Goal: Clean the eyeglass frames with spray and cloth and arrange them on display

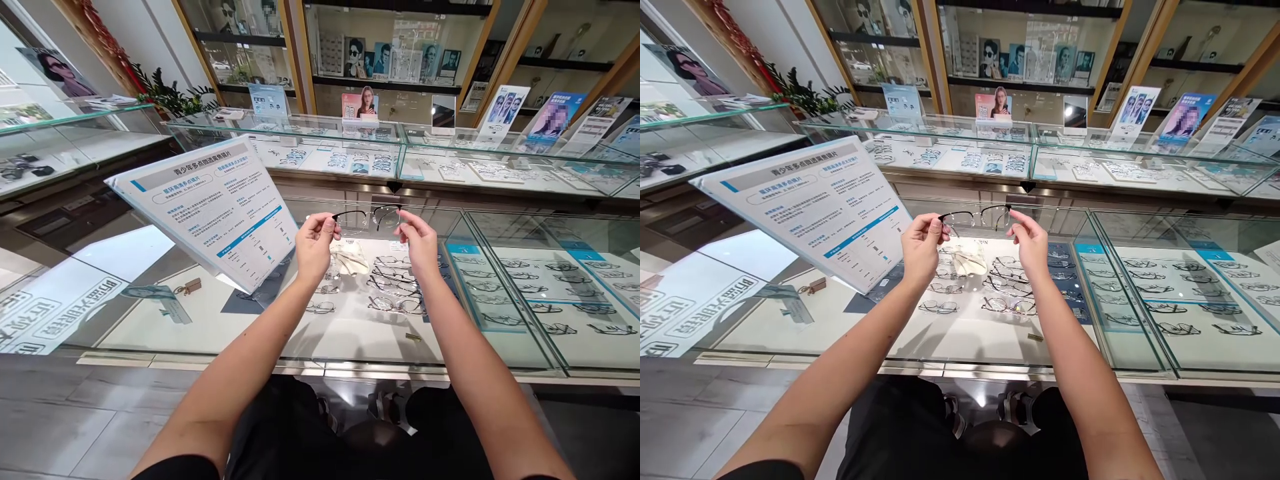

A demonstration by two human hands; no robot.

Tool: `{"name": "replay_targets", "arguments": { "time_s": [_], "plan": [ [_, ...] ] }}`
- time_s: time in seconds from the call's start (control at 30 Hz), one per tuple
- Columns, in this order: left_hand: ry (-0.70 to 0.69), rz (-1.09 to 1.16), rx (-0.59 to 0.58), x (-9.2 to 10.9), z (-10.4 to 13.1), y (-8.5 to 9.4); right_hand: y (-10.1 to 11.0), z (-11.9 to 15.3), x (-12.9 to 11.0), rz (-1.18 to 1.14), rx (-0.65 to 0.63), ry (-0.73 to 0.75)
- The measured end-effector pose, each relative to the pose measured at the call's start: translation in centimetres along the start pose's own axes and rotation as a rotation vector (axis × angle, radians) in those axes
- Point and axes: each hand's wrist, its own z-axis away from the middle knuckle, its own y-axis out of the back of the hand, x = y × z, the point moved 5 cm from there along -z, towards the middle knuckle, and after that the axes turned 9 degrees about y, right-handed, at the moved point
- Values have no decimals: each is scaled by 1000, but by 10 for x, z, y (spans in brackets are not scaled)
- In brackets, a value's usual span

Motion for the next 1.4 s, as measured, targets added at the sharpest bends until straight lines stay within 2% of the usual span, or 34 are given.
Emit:
{"name": "replay_targets", "arguments": {
  "time_s": [0.13, 0.3, 0.37, 0.43, 0.53, 0.67, 0.77, 0.87, 0.93, 1.13, 1.4],
  "plan": [
    [45, 41, -2, -3, -6, 3, -3, 5, -12, 61, -2, 133],
    [82, 74, -29, -1, -5, -3, -3, 7, -13, 116, -1, 168],
    [77, 79, -33, 4, -1, -5, -2, 9, -20, 136, 24, 214],
    [44, 73, -30, 16, 2, -5, -1, 12, -36, 208, 57, 324],
    [-54, 32, -6, 49, 2, -3, -7, 10, -73, 329, 71, 507],
    [-315, -104, 91, 122, -5, -6, -28, -7, -135, 319, 99, 700],
    [-582, -163, 209, 178, -2, -14, -42, -14, -179, 244, 229, 836],
    [-757, -180, 272, 209, 7, -22, -47, -8, -204, 200, 350, 923],
    [-796, -209, 267, 213, 12, -24, -46, -1, -207, 221, 386, 945],
    [-901, -324, 260, 206, 18, -23, -35, 7, -203, 264, 446, 1000],
    [-805, -396, 240, 199, 6, -23, -38, -2, -204, 283, 421, 956]
  ]
}}
